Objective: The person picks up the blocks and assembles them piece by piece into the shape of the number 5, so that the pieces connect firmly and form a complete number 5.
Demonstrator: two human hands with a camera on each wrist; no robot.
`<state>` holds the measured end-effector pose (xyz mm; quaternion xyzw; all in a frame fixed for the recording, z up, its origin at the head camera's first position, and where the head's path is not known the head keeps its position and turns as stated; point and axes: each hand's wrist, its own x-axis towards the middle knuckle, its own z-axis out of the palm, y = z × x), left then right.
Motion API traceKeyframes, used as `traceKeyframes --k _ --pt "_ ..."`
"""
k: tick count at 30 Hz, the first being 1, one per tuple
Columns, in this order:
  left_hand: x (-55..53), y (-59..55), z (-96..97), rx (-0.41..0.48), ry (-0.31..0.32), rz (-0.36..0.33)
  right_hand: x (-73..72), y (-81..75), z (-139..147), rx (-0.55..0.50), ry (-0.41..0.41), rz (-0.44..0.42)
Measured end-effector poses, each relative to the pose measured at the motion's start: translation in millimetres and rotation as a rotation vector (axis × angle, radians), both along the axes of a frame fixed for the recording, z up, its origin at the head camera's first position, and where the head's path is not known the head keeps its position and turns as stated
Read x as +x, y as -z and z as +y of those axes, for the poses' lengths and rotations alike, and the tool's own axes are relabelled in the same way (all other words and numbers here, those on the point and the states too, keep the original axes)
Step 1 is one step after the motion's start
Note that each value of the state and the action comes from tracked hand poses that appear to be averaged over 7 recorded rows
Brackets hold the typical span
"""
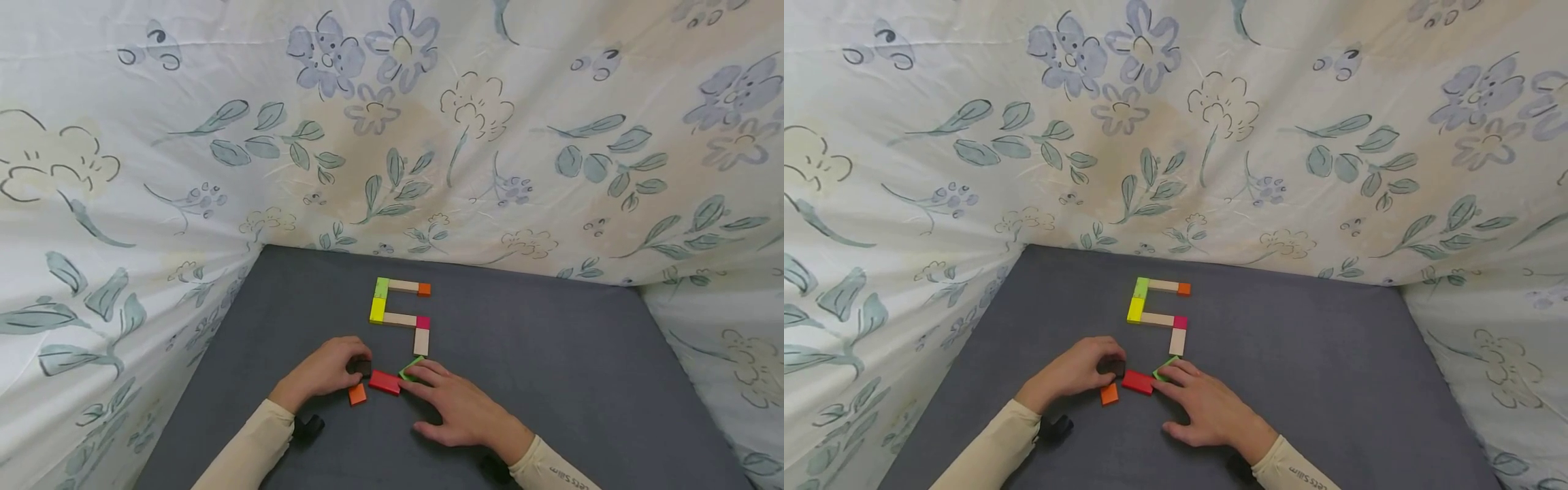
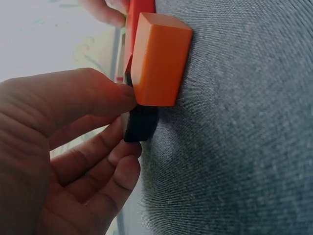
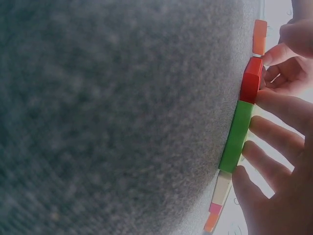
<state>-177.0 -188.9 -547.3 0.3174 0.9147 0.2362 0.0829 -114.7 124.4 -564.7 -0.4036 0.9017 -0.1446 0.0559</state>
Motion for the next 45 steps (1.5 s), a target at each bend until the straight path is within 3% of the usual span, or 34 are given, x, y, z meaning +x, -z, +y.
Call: traceKeyframes --k 28,45 --pt "0.0 5.2 -0.4 0.011 0.006 0.005 2.9 -3.3 -5.7 0.007 0.013 -0.01" --pt "0.4 5.8 0.7 0.02 -0.02 -0.011 0.8 -2.0 -2.9 0.008 0.002 0.018"
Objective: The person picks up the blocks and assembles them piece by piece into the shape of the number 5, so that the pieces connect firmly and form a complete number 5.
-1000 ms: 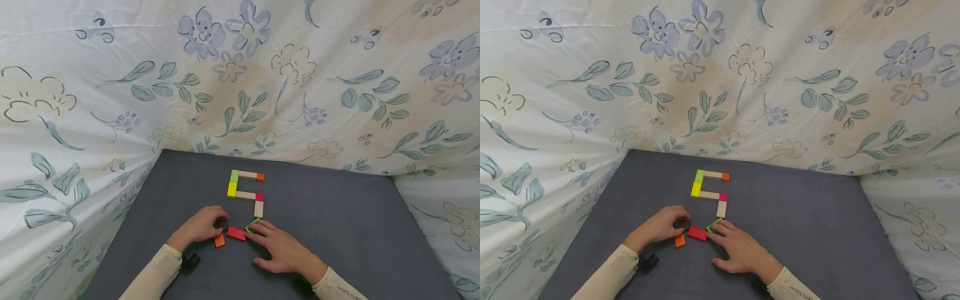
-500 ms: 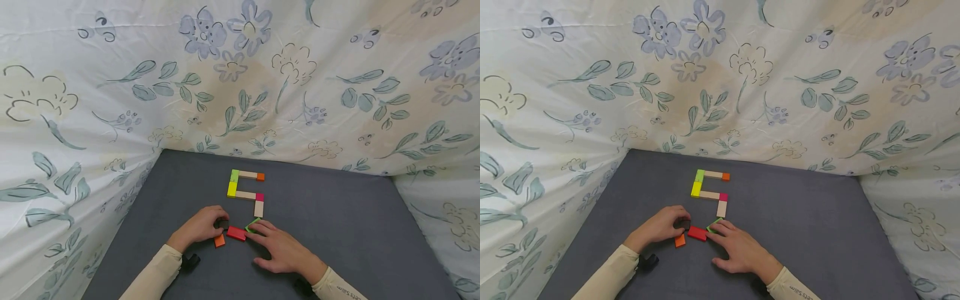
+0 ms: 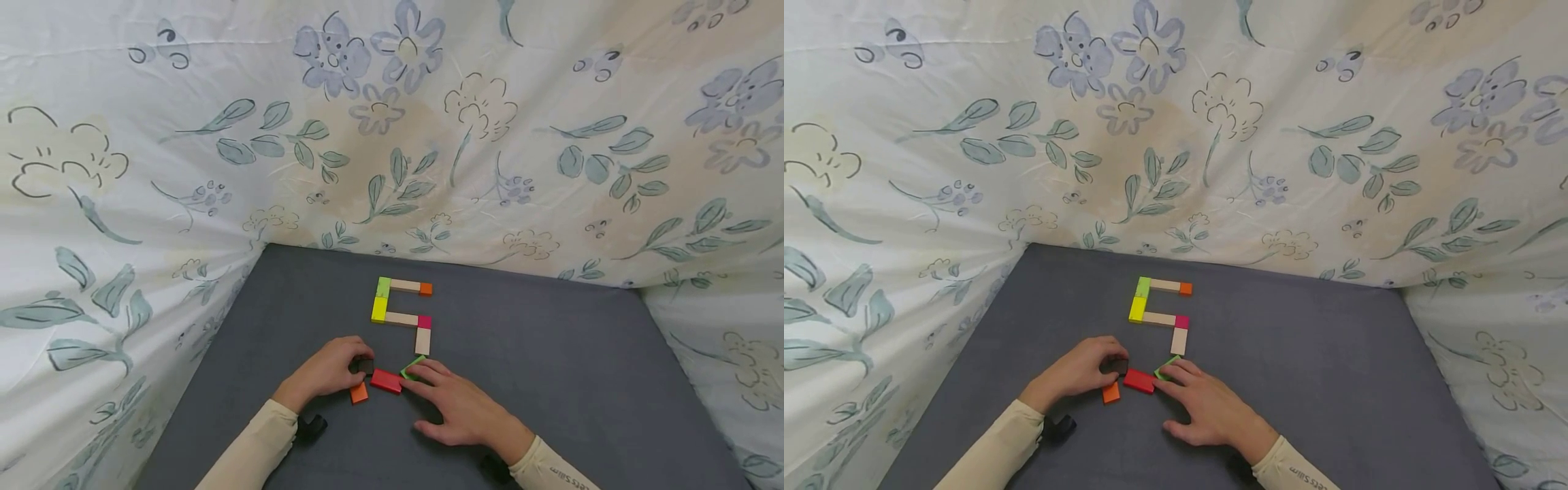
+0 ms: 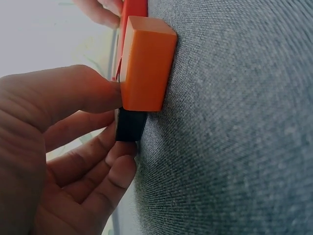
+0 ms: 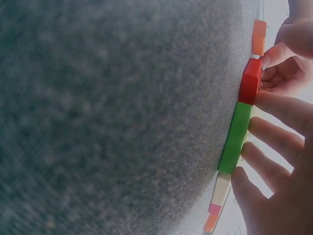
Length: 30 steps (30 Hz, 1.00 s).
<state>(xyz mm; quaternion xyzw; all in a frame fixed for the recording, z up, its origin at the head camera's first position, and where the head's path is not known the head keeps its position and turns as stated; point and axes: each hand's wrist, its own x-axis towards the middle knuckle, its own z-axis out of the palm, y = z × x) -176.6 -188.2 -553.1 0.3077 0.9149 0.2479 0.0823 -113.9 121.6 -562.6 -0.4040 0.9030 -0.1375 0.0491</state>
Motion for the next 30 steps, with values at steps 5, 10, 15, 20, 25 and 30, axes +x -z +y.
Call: traceKeyframes --k 5,10,15,20,25,30 --pt "-0.8 1.2 0.0 0.005 -0.008 -0.011 -0.2 -0.2 1 -0.002 0.001 -0.006" --pt "0.3 2.8 -4.1 0.05 -0.035 0.01 -0.8 -1.2 2 0.003 0.01 -0.026" --pt "7.7 -0.9 -14.6 0.112 -0.131 0.034 -0.9 -2.9 2 0.006 0.014 -0.042" --pt "25.3 3.7 -26.5 0.101 -0.164 0.026 -0.7 -2.7 1 0.003 0.014 -0.042" --pt "43.6 15.1 -33.6 0.098 -0.169 0.015 -1.6 -1.5 2 0.006 0.017 -0.044" --pt "56.1 21.1 -32.8 0.126 -0.165 0.019 -1.6 0.7 2 -0.006 0.005 -0.031"
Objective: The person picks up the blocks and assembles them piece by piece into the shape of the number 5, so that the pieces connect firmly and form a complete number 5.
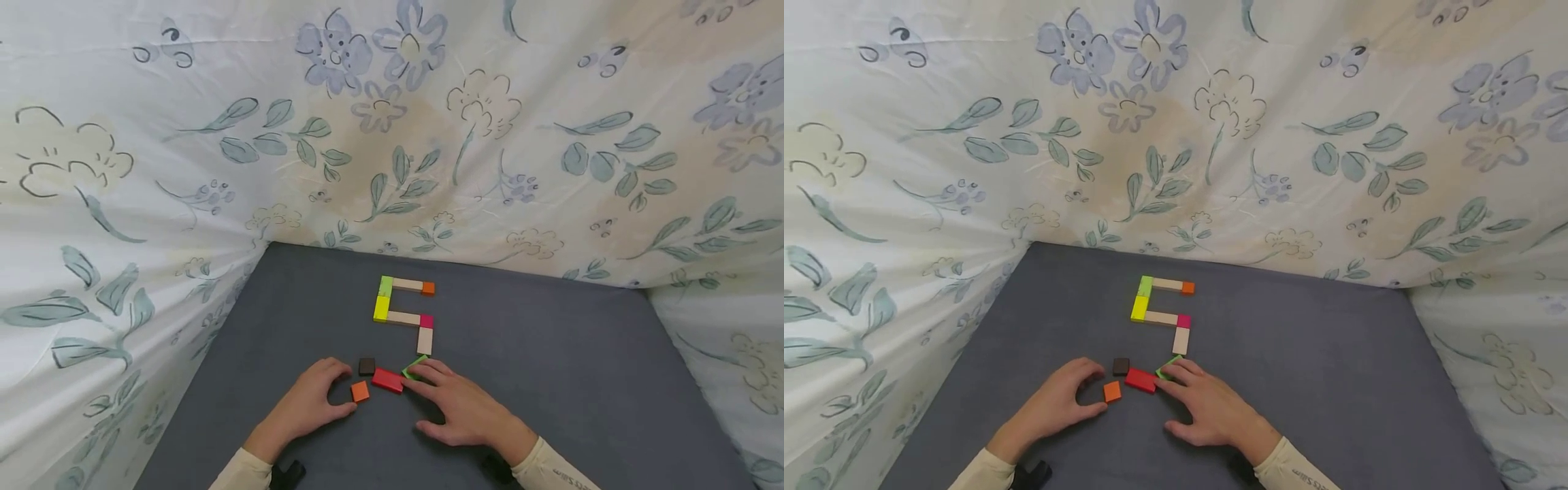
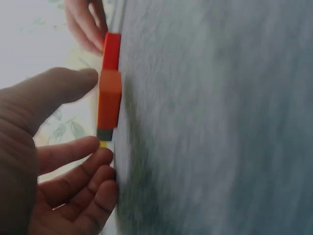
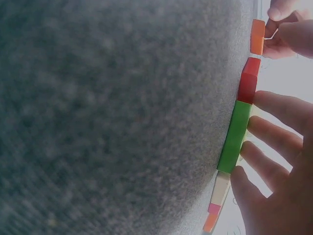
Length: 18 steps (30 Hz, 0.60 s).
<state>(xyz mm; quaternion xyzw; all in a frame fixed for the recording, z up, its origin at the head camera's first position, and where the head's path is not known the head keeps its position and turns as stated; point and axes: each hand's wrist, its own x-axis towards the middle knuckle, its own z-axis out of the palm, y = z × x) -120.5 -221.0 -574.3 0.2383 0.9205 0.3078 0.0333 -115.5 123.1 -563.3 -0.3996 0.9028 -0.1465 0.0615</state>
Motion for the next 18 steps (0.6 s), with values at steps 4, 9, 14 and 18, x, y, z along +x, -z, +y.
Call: traceKeyframes --k 4,9,14,18 --pt "3.6 1.1 4.4 -0.024 0.009 0.015 1.3 0.7 -1 -0.018 -0.008 0.013" --pt "2.4 1.2 10.5 -0.05 0.018 0.028 1.7 1.5 0 -0.022 -0.01 0.015" --pt "0.2 -0.1 13.8 -0.074 0.022 0.048 1.2 1.2 0 -0.013 -0.005 0.013" --pt "-1.1 -2.0 14.3 -0.066 0.031 0.047 1.0 0.5 0 -0.008 -0.001 0.015"
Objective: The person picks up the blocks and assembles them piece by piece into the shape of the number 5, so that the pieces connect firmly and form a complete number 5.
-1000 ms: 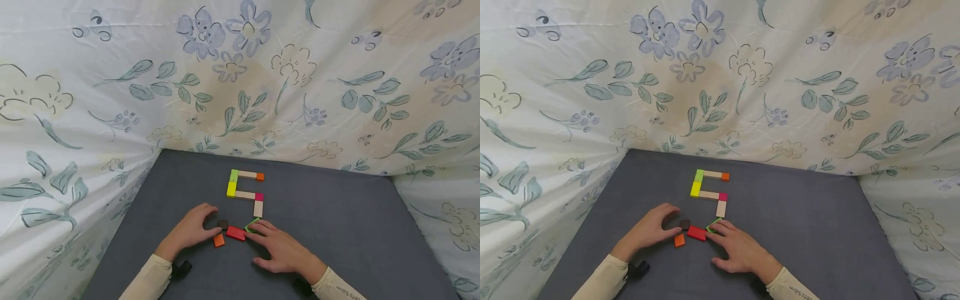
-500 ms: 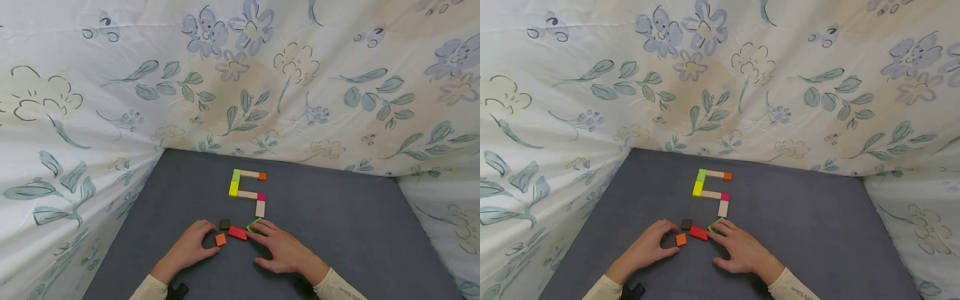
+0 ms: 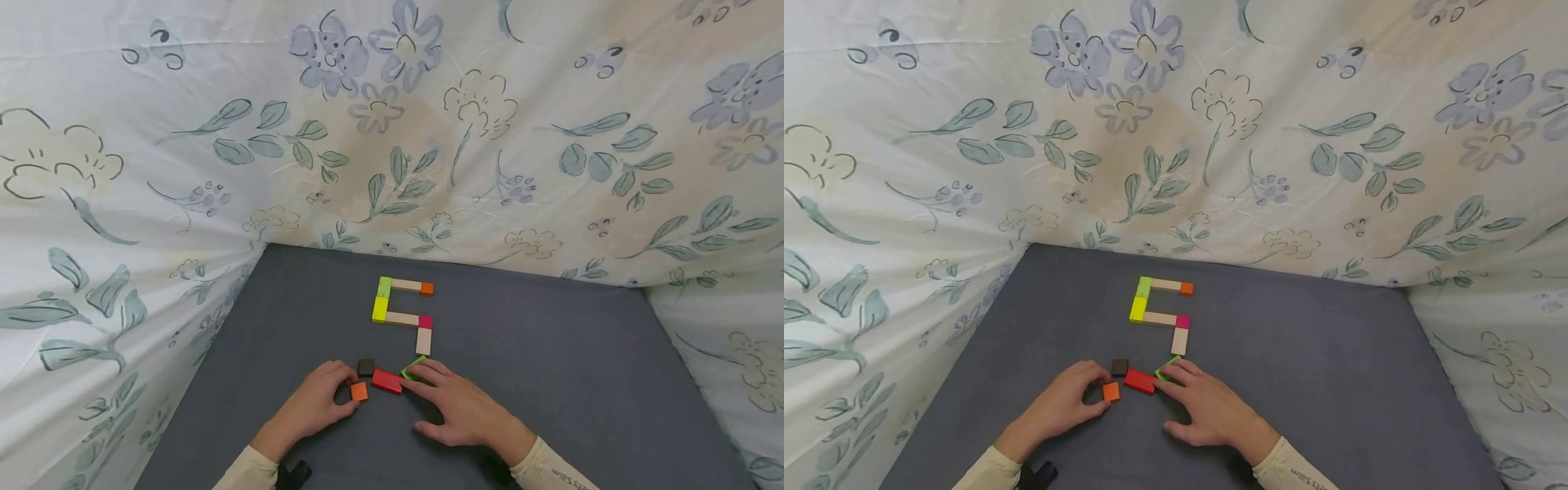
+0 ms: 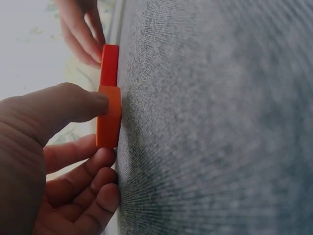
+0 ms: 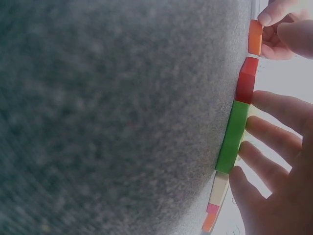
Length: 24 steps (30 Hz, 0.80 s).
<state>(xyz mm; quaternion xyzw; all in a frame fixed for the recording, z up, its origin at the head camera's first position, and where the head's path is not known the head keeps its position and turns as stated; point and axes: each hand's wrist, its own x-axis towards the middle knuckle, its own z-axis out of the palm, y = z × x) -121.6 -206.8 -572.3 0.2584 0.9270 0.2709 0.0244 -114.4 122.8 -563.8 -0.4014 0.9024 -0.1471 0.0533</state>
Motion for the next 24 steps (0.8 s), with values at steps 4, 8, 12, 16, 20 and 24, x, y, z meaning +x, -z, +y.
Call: traceKeyframes --k 4,8,12,16,20,24 --pt "-0.6 -1.3 -1.5 0.008 0.004 -0.018 0.7 -0.3 0 -0.004 0.003 -0.004" --pt "-3.1 -2.3 -4.8 0.007 0.017 -0.015 1.2 0.1 0 -0.004 0.002 0.0" --pt "-8.8 -6.0 -10.4 0.024 0.028 0.021 1.3 0.1 0 -0.002 0.003 0.0" --pt "-18.3 -14.7 -14.2 0.041 0.017 0.039 1.6 -1.4 2 -0.001 0.008 -0.015" --pt "-28.0 -22.1 -16.3 0.043 0.01 0.031 1.5 -3.0 3 -0.003 0.005 -0.023" --pt "-37.4 -27.9 -17.5 0.047 0.016 0.039 1.0 -4.4 3 -0.006 -0.003 -0.021"
